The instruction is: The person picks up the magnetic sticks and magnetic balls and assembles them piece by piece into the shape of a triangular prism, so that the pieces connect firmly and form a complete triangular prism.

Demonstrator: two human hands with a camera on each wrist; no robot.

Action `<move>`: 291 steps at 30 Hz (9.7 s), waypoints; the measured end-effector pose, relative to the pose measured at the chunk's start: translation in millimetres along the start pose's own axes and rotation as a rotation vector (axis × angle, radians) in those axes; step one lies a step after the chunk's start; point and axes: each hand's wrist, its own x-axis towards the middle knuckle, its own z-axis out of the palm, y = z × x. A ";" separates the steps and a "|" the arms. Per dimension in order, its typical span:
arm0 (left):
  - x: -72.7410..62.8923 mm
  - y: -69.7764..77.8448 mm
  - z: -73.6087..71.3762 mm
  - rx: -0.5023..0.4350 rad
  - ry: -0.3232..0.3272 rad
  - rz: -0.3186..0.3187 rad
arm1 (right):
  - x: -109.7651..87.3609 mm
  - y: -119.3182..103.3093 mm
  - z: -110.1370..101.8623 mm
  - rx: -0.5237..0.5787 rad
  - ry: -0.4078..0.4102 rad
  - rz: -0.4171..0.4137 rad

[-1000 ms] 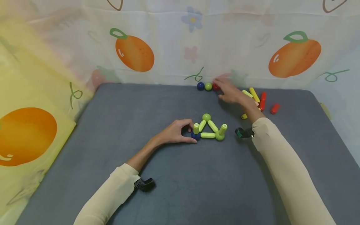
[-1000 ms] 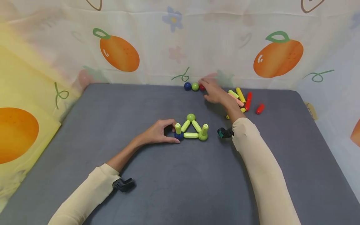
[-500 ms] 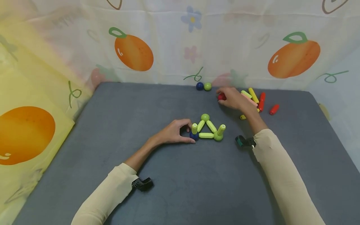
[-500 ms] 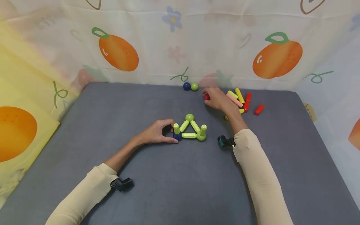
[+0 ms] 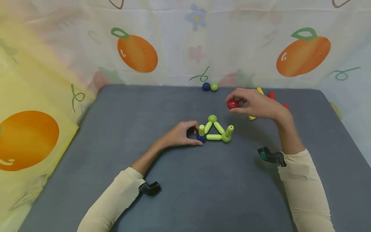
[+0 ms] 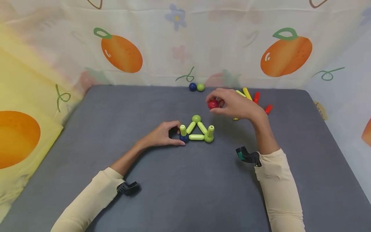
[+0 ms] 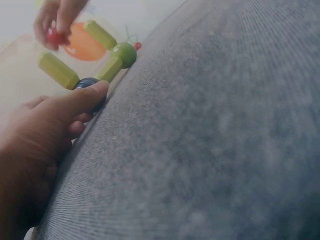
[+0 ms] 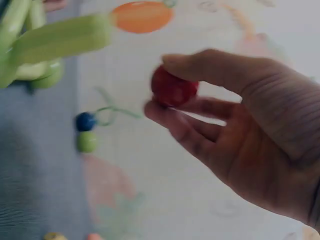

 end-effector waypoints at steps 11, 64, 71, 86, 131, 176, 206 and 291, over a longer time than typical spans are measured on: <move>6.8 -1.6 1.2 0.001 0.013 -0.009 | -21.5 -28.4 -6.0 -0.079 -0.234 -0.110; 3.9 -0.6 0.5 0.003 0.004 -0.008 | -26.2 -1.5 -12.6 0.006 -0.333 0.212; 4.8 0.8 0.7 0.021 0.003 -0.010 | -16.1 39.4 -15.1 -0.015 -0.206 0.242; 3.1 4.5 0.0 0.044 -0.003 -0.030 | 113.2 89.0 32.5 -0.230 -0.097 0.013; 3.8 3.1 0.8 0.007 -0.002 -0.017 | 14.5 -75.0 58.6 -0.183 -0.003 -0.284; 2.7 3.6 0.9 0.040 -0.003 -0.053 | -45.3 67.7 -29.3 -0.205 0.225 0.388; 4.2 4.1 0.1 0.050 0.001 -0.046 | -51.1 73.8 -33.1 -0.098 0.233 0.544; 6.5 3.4 1.8 -0.014 0.023 -0.043 | -36.8 86.9 -12.1 -0.182 -0.137 0.316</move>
